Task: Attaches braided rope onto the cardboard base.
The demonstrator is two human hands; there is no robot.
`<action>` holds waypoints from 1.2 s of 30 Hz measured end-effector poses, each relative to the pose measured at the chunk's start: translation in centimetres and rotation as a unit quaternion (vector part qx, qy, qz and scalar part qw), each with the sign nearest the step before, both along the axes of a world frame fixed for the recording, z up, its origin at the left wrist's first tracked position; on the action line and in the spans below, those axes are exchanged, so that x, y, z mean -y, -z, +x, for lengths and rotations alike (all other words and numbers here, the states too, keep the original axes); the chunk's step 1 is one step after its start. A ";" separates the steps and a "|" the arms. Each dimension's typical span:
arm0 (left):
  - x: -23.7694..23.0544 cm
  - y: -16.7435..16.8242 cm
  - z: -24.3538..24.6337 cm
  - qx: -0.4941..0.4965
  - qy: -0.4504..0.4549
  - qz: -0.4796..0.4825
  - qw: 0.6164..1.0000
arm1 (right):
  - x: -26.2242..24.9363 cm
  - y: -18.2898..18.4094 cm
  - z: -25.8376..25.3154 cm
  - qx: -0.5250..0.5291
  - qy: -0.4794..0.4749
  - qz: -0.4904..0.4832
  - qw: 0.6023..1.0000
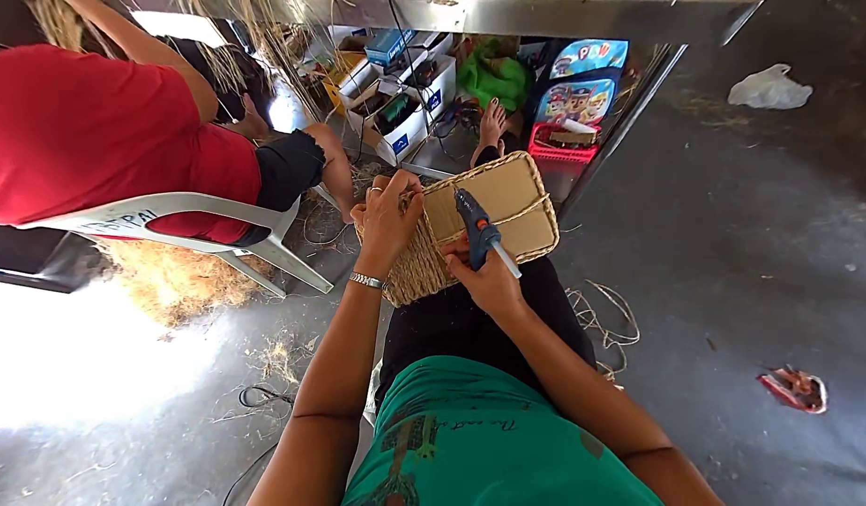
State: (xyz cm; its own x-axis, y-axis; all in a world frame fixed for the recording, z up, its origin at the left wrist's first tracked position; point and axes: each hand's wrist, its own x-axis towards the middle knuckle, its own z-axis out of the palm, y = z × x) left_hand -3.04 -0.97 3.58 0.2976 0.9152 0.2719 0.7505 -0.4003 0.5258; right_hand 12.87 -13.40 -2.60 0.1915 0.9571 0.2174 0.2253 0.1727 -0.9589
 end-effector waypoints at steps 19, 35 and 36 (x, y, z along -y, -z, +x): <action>0.3 0.7 0.1 -0.050 0.023 0.029 0.998 | 0.0 0.8 0.2 -0.022 0.008 0.015 1.000; 0.6 1.9 -1.1 0.019 0.103 0.131 0.986 | -0.1 1.1 0.4 -0.017 0.015 0.019 1.000; 0.9 1.8 -1.1 0.023 0.101 0.137 0.985 | -0.1 1.2 0.5 -0.013 0.015 0.022 1.000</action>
State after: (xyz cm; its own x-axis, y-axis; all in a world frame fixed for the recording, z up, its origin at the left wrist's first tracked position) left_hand -4.10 -1.83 1.73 0.4476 0.7290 0.5179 0.6186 -0.6706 0.4094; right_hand 13.34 -13.30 -3.76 0.2257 0.9403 0.2548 0.2066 0.2094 -0.9557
